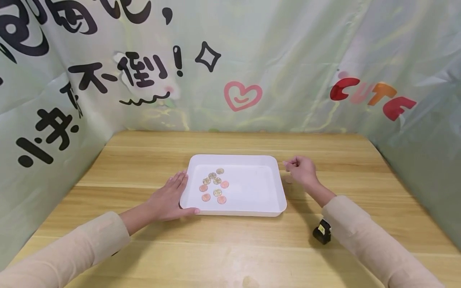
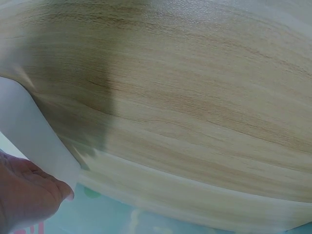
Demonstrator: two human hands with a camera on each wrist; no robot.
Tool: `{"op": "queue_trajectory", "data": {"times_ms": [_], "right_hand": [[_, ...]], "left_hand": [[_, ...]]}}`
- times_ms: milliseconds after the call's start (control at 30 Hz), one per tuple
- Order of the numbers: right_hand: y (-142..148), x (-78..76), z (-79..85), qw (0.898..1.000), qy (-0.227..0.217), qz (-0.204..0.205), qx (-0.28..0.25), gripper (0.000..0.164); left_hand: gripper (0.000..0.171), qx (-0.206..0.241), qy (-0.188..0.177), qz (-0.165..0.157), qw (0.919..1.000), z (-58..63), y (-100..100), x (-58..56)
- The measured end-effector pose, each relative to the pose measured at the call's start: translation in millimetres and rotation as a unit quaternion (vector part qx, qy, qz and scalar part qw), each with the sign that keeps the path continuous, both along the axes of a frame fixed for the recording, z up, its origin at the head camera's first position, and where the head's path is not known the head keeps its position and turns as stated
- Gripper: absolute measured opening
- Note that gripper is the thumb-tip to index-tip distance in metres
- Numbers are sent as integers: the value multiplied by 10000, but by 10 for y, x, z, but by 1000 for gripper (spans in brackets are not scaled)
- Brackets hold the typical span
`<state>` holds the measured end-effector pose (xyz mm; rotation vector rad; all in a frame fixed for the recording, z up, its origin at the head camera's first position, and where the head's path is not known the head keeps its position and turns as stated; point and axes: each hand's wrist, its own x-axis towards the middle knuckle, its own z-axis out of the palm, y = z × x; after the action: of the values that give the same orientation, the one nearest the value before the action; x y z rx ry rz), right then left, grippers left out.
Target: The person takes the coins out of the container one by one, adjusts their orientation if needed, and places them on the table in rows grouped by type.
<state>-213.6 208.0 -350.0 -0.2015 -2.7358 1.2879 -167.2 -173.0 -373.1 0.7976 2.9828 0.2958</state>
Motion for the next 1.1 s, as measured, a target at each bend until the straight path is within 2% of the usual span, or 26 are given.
{"op": "queue_trajectory", "data": {"times_ms": [267,500,700,933,1100], "right_hand": [[-205,41,86,9961,-114,229,-841,19],[-399,47,87,9939,179,492,-968,17],[-590,61,58,9912,125,715,-1107,16],[-853,56,-7,9864,273,1020,-1260,13],[-1074,61,-54,9833,124,1236,-1328,11]], "left_hand": [[104,-31,19,-26,10000,3,2,5],[103,-32,31,-28,10000,13,-2,13],[104,-24,40,-11,10000,17,4,14],[104,-84,128,-13,9999,18,-2,12],[105,-28,142,-37,9999,9,-4,9]]}}
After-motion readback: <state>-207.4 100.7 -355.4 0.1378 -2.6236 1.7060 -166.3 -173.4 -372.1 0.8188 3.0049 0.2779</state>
